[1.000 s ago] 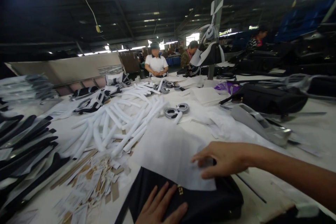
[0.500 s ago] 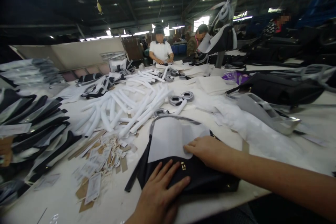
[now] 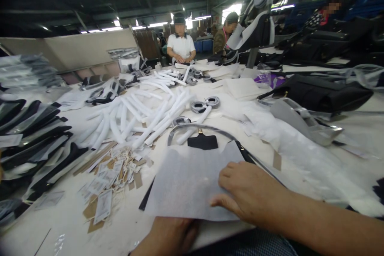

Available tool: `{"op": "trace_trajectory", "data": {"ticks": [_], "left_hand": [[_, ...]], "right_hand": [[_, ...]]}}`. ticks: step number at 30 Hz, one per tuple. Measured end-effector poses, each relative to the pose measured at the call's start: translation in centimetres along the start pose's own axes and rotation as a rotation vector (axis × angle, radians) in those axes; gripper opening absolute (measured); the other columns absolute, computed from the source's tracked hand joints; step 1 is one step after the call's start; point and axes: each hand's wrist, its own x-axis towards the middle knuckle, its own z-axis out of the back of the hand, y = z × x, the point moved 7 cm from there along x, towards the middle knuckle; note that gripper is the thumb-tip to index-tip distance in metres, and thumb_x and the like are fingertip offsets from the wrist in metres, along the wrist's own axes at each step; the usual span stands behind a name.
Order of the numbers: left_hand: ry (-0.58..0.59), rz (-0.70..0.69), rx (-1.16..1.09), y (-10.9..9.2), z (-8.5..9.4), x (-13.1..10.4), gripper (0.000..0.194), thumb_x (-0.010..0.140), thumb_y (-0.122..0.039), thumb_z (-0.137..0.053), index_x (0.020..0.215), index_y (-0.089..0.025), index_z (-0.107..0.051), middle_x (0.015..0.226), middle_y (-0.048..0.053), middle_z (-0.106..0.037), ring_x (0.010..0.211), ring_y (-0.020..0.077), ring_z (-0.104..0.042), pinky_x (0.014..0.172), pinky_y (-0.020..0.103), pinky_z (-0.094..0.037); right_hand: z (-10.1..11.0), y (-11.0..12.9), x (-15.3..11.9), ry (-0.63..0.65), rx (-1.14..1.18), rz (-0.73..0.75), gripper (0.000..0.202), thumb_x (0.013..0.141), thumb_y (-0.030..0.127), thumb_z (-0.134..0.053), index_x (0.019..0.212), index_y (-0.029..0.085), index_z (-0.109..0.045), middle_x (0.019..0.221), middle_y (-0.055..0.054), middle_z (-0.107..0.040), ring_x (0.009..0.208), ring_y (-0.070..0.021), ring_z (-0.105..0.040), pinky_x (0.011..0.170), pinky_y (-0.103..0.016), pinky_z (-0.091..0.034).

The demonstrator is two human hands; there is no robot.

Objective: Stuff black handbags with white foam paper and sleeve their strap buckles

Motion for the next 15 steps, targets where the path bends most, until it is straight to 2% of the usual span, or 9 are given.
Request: {"op": "trace_trajectory", "data": {"ticks": [2,4,5,7,8,10,13,15], "left_hand": [[0.024,0.007,-0.001,0.1,-0.3,-0.1,0.066,0.088,-0.034,-0.058,0.151,-0.033,-0.038,0.151,0.005,-0.049,0.134,0.0344,-0.050,0.114,0.050,-0.042],[0.042,0.009,-0.001,0.1,-0.3,-0.2,0.067,0.089,-0.035,-0.057,0.152,-0.035,-0.034,0.152,0.003,-0.048,0.137,0.0339,-0.047,0.117,0.050,-0.039],[0.049,0.009,0.000,0.0,-0.3,-0.3,0.067,0.090,-0.034,-0.057,0.153,-0.035,-0.033,0.152,0.002,-0.048,0.138,0.0333,-0.046,0.118,0.049,-0.038],[0.057,0.012,0.003,-0.1,-0.3,-0.3,0.066,0.091,-0.032,-0.055,0.153,-0.037,-0.033,0.152,-0.001,-0.048,0.139,0.0316,-0.045,0.120,0.047,-0.037],[0.059,0.014,0.005,-0.1,-0.3,-0.4,0.065,0.091,-0.031,-0.055,0.152,-0.038,-0.033,0.152,-0.001,-0.048,0.139,0.0307,-0.045,0.120,0.046,-0.037],[0.061,0.014,0.009,-0.1,-0.3,-0.3,0.065,0.092,-0.031,-0.055,0.152,-0.039,-0.034,0.152,-0.003,-0.048,0.138,0.0295,-0.046,0.121,0.044,-0.037],[0.058,0.007,0.016,-0.3,-0.3,-0.1,0.066,0.091,-0.033,-0.057,0.151,-0.042,-0.034,0.152,-0.004,-0.048,0.136,0.0294,-0.049,0.120,0.044,-0.038],[0.048,0.007,0.025,-0.4,-0.2,0.0,0.065,0.090,-0.033,-0.057,0.151,-0.042,-0.034,0.151,-0.004,-0.049,0.136,0.0294,-0.050,0.119,0.045,-0.038]], "right_hand": [[-0.9,-0.3,0.7,0.022,-0.043,-0.075,0.032,0.089,0.048,-0.067,0.078,0.018,-0.069,0.078,-0.008,-0.070,0.073,-0.0264,-0.066,0.067,-0.040,-0.052],[-1.7,-0.3,1.2,0.017,-0.049,-0.070,0.029,0.086,0.042,-0.071,0.098,0.015,-0.071,0.099,-0.014,-0.072,0.088,-0.0309,-0.068,0.076,-0.044,-0.054],[-2.1,-0.2,1.3,0.008,-0.042,-0.024,0.035,0.087,0.037,-0.069,0.115,0.016,-0.068,0.116,-0.017,-0.070,0.099,-0.0328,-0.067,0.083,-0.047,-0.053],[-3.3,0.0,1.1,0.010,-0.028,0.104,0.049,0.092,0.025,-0.058,0.141,0.021,-0.054,0.142,-0.016,-0.057,0.118,-0.0332,-0.061,0.095,-0.051,-0.048],[-3.9,-0.1,0.8,0.022,-0.025,0.159,0.054,0.093,0.020,-0.052,0.146,0.024,-0.047,0.148,-0.014,-0.052,0.125,-0.0324,-0.058,0.100,-0.053,-0.045],[-5.1,-0.8,0.1,0.048,-0.019,0.204,0.059,0.092,0.014,-0.045,0.150,0.025,-0.044,0.148,-0.010,-0.053,0.129,-0.0309,-0.055,0.103,-0.054,-0.042],[-5.8,-2.0,-0.8,0.058,-0.007,0.179,0.056,0.095,0.017,-0.044,0.151,0.024,-0.042,0.148,-0.008,-0.053,0.133,-0.0309,-0.053,0.105,-0.054,-0.040],[-5.8,-2.4,-1.0,0.078,0.002,0.157,0.054,0.100,0.028,-0.045,0.153,0.026,-0.038,0.150,-0.008,-0.050,0.134,-0.0331,-0.052,0.105,-0.057,-0.039]]}}
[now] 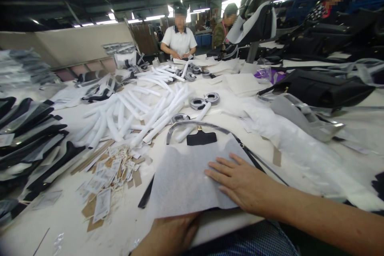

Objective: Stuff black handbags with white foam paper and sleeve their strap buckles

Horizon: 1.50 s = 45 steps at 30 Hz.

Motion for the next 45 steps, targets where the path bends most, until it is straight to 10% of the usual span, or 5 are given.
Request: {"op": "trace_trajectory", "data": {"ticks": [14,19,23,28,45], "left_hand": [[-0.142,0.008,0.111,-2.5,4.4,1.6,0.038,0.100,-0.042,-0.049,0.136,-0.033,-0.056,0.111,0.000,-0.075,0.101,0.0207,-0.071,0.097,0.032,-0.057],[-0.243,0.056,0.004,-1.0,5.7,4.4,0.036,0.097,-0.024,-0.050,0.132,-0.028,-0.061,0.121,0.006,-0.072,0.109,0.0259,-0.068,0.106,0.045,-0.050],[-0.180,0.182,-0.167,0.9,6.1,6.4,0.032,0.094,-0.024,-0.059,0.125,-0.022,-0.065,0.119,0.009,-0.071,0.109,0.0301,-0.067,0.104,0.050,-0.050],[-0.043,0.130,-0.335,0.7,7.1,8.8,0.022,0.094,-0.020,-0.063,0.112,-0.028,-0.071,0.106,-0.002,-0.074,0.093,0.0158,-0.070,0.086,0.025,-0.055],[0.318,-0.118,-0.511,1.4,6.7,11.3,0.020,0.100,-0.023,-0.054,0.106,-0.028,-0.072,0.108,-0.008,-0.074,0.103,0.0110,-0.067,0.101,0.023,-0.048]], "right_hand": [[-0.1,-0.8,-0.8,0.052,0.288,-0.064,0.074,0.094,0.062,-0.052,0.157,0.028,-0.031,0.157,-0.012,-0.039,0.143,-0.0391,-0.038,0.113,-0.068,-0.026],[0.9,-1.0,-1.0,0.093,0.371,-0.067,0.084,0.089,0.067,-0.056,0.157,0.023,-0.033,0.155,-0.014,-0.042,0.142,-0.0399,-0.039,0.115,-0.066,-0.026],[1.8,-2.1,-0.8,-0.056,0.437,-0.214,0.047,0.103,0.044,-0.035,0.135,0.020,-0.059,0.131,-0.012,-0.066,0.122,-0.0305,-0.060,0.108,-0.052,-0.040],[1.9,-3.7,-1.2,-0.126,0.403,-0.457,0.048,0.104,0.048,-0.031,0.088,0.020,-0.067,0.084,-0.008,-0.071,0.078,-0.0250,-0.067,0.073,-0.036,-0.048],[2.2,-2.7,-1.7,-0.214,0.412,-0.333,0.040,0.104,0.043,-0.035,0.102,0.021,-0.068,0.098,-0.008,-0.073,0.094,-0.0262,-0.066,0.085,-0.037,-0.049]]}}
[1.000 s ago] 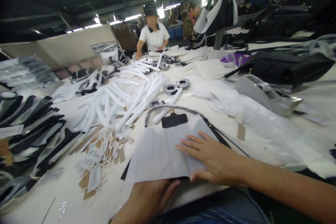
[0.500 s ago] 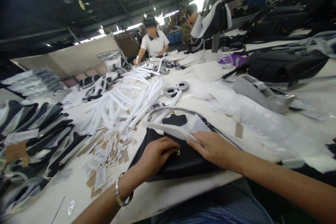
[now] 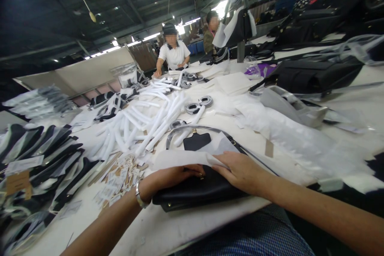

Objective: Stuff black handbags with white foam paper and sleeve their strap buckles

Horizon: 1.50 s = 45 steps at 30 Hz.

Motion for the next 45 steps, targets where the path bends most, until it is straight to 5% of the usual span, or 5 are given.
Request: {"op": "trace_trajectory", "data": {"ticks": [13,23,35,41,45], "left_hand": [[-0.234,0.147,0.332,-1.6,1.3,-3.1,0.042,0.101,-0.045,-0.042,0.133,-0.023,-0.060,0.129,0.005,-0.067,0.125,0.0293,-0.059,0.108,0.046,-0.047],[-0.336,-0.010,0.755,0.0,-7.0,-9.4,0.043,0.101,-0.043,-0.049,0.143,-0.032,-0.049,0.137,0.002,-0.063,0.126,0.0228,-0.059,0.110,0.038,-0.048],[-0.362,0.086,0.793,-0.5,-8.7,-9.9,0.044,0.097,-0.030,-0.051,0.141,-0.030,-0.050,0.120,0.004,-0.072,0.105,0.0237,-0.070,0.094,0.036,-0.057],[-0.580,-0.117,0.666,-8.2,-4.4,-9.2,0.025,0.103,-0.036,-0.045,0.109,-0.022,-0.064,0.066,-0.003,-0.072,0.043,0.0114,-0.061,0.039,0.022,-0.049],[-0.323,-0.050,0.474,-6.7,-1.5,-4.7,0.026,0.102,-0.033,-0.047,0.124,-0.025,-0.059,0.122,0.004,-0.071,0.110,0.0182,-0.069,0.095,0.033,-0.057]], "right_hand": [[-0.4,0.2,-1.1,-0.026,-0.031,0.123,0.061,0.101,0.038,-0.046,0.158,0.022,-0.030,0.145,-0.013,-0.056,0.125,-0.0299,-0.058,0.107,-0.049,-0.044],[-4.1,0.4,-1.5,0.113,-0.243,0.337,0.071,0.095,0.062,-0.051,0.157,0.041,-0.025,0.160,-0.012,-0.035,0.142,-0.0418,-0.039,0.107,-0.072,-0.032],[-4.2,0.4,-1.7,0.113,-0.246,0.361,0.072,0.093,0.060,-0.056,0.156,0.041,-0.027,0.158,-0.008,-0.039,0.142,-0.0419,-0.038,0.109,-0.070,-0.027],[-4.1,0.5,-1.6,0.149,-0.261,0.339,0.070,0.095,0.060,-0.053,0.156,0.042,-0.024,0.159,-0.007,-0.037,0.142,-0.0432,-0.037,0.108,-0.072,-0.026],[-4.0,0.6,-1.5,0.186,-0.271,0.340,0.071,0.096,0.060,-0.050,0.158,0.038,-0.024,0.160,-0.010,-0.034,0.143,-0.0440,-0.035,0.108,-0.073,-0.026]]}}
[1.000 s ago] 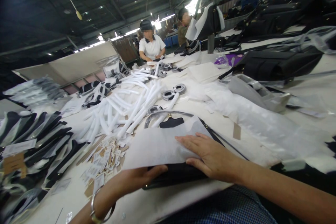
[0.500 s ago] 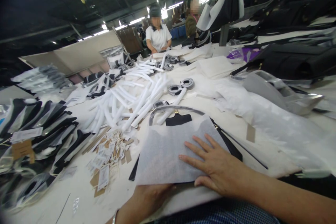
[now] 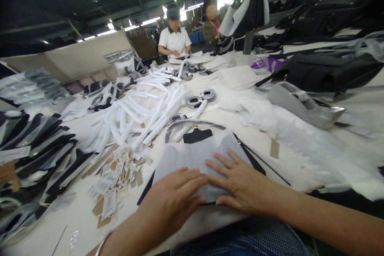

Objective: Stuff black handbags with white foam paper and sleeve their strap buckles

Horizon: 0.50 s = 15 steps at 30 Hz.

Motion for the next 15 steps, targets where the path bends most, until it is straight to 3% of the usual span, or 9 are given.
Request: {"op": "trace_trajectory", "data": {"ticks": [1,3,6,10,15], "left_hand": [[0.061,0.010,0.005,1.1,-0.7,0.7,0.035,0.100,-0.036,-0.052,0.133,-0.023,-0.053,0.136,0.008,-0.063,0.124,0.0223,-0.061,0.107,0.041,-0.051],[0.136,0.073,-0.005,3.4,-2.4,1.1,0.054,0.097,-0.040,-0.057,0.145,-0.020,-0.043,0.147,0.012,-0.053,0.136,0.0254,-0.050,0.114,0.045,-0.043],[0.114,0.134,-0.021,5.1,-4.1,0.2,0.060,0.098,-0.039,-0.055,0.150,-0.020,-0.034,0.150,0.011,-0.049,0.140,0.0234,-0.045,0.117,0.046,-0.039],[0.048,0.127,-0.012,4.5,-4.8,-0.7,0.054,0.098,-0.037,-0.056,0.147,-0.020,-0.039,0.148,0.009,-0.052,0.139,0.0223,-0.046,0.118,0.045,-0.038],[0.063,0.118,0.003,3.8,-5.5,-0.3,0.047,0.098,-0.032,-0.057,0.142,-0.020,-0.045,0.146,0.009,-0.054,0.137,0.0251,-0.048,0.117,0.046,-0.040]], "right_hand": [[0.1,-0.1,-0.1,0.008,0.008,0.000,0.071,0.096,0.060,-0.050,0.158,0.037,-0.023,0.160,-0.011,-0.034,0.143,-0.0437,-0.035,0.109,-0.073,-0.025],[0.1,-0.3,-0.2,0.033,0.029,-0.003,0.071,0.096,0.060,-0.049,0.158,0.037,-0.023,0.161,-0.011,-0.032,0.145,-0.0427,-0.032,0.111,-0.072,-0.023],[0.0,-0.8,-0.5,0.071,0.096,-0.018,0.073,0.096,0.061,-0.049,0.159,0.036,-0.021,0.163,-0.009,-0.027,0.148,-0.0401,-0.025,0.115,-0.070,-0.018],[-0.1,-2.0,-0.6,0.075,0.230,-0.078,0.073,0.096,0.060,-0.050,0.158,0.034,-0.022,0.162,-0.006,-0.030,0.150,-0.0357,-0.023,0.119,-0.066,-0.014],[0.6,-2.7,0.3,0.142,0.340,-0.167,0.052,0.103,0.049,-0.040,0.152,0.030,-0.042,0.155,-0.006,-0.044,0.146,-0.0319,-0.033,0.119,-0.062,-0.021]]}}
